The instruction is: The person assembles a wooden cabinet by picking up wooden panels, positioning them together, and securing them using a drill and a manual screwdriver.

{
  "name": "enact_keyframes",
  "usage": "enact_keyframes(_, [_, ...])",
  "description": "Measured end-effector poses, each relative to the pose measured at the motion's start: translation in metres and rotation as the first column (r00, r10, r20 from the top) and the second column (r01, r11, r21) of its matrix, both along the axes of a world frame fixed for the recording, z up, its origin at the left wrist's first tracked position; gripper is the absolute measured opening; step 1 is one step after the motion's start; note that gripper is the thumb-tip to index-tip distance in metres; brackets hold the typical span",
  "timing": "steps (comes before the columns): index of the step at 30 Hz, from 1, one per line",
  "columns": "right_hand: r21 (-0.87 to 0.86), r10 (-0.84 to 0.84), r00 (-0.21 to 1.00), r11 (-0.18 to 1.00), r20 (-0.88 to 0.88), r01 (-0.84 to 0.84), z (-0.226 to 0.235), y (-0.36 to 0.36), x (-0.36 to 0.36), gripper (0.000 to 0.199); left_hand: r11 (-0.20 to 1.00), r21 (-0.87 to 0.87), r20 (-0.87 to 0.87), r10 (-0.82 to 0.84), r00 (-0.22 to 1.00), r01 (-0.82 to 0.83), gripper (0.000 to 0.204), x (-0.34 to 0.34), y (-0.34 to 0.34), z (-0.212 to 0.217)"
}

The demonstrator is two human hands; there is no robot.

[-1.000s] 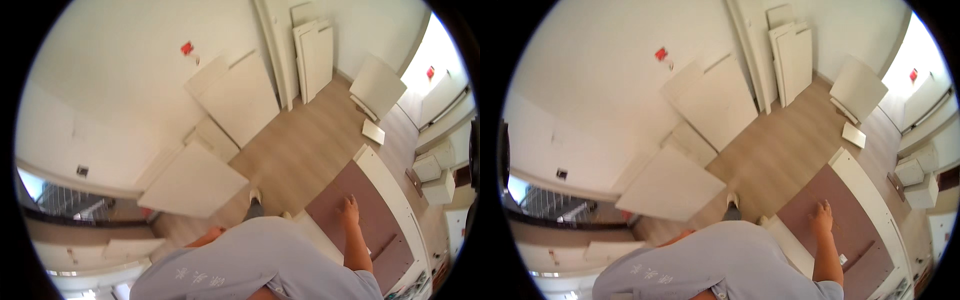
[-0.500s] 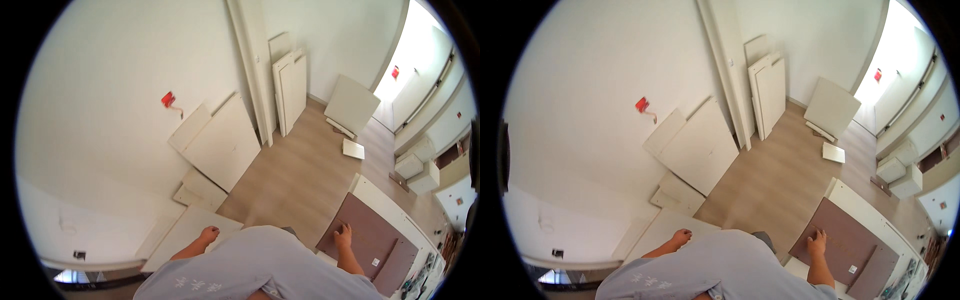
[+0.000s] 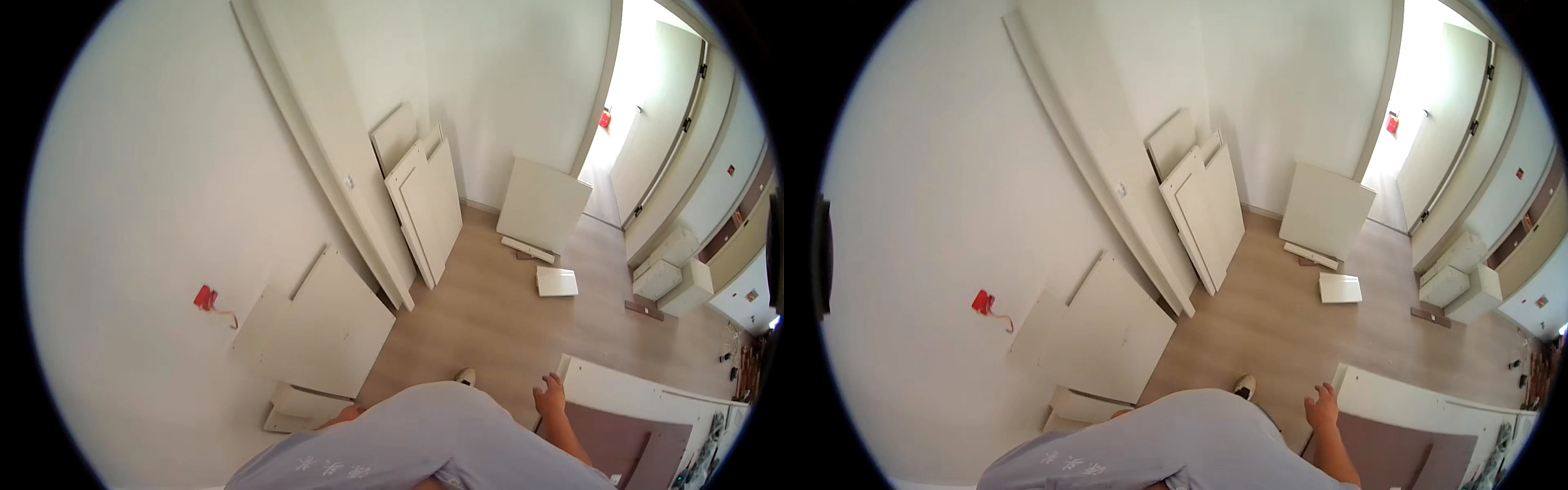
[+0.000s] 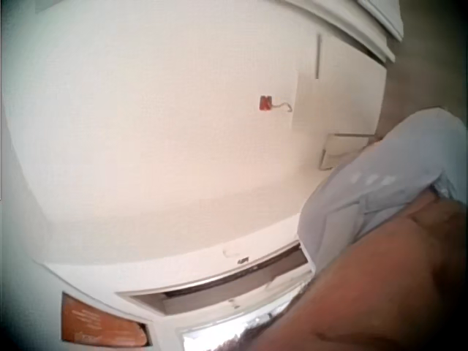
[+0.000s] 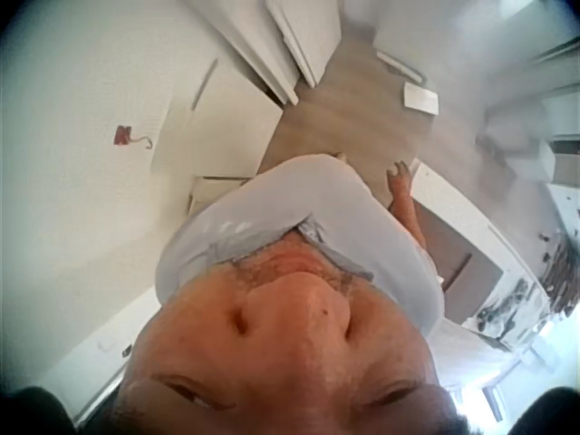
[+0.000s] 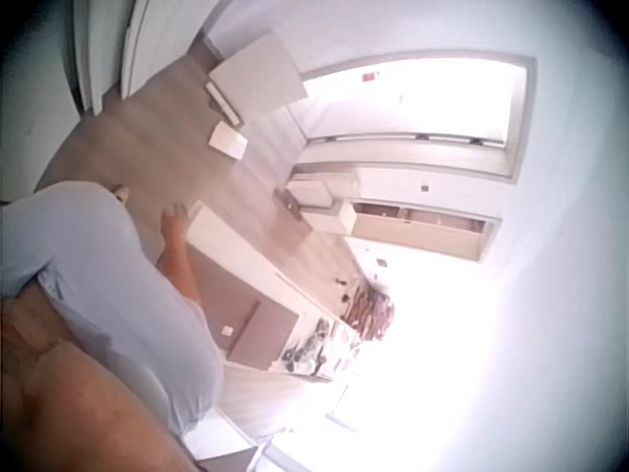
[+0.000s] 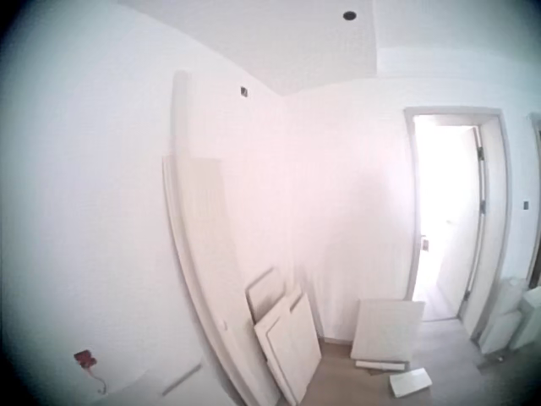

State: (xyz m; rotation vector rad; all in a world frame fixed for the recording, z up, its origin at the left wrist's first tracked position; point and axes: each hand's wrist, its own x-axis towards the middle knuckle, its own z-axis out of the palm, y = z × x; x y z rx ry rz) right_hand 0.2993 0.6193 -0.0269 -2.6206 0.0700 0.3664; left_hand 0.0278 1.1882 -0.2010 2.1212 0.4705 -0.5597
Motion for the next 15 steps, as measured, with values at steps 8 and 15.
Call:
enact_keyframes(8, [0.03,0.192,0.976,0.981,-0.101,-0.19,0.031,0.076,0.236,0.048,0.973,-0.037,-0.159,0.22,0.962,-0.229,0.038,0.228,0.022,0.061])
enact_keyframes(15, [-0.07,0.186,0.958,0.976,-0.219,-0.205,-0.024,0.093,0.323,0.046,0.987,-0.01,0.123,0.163,0.979,-0.162,0.039,0.409,0.052,0.062])
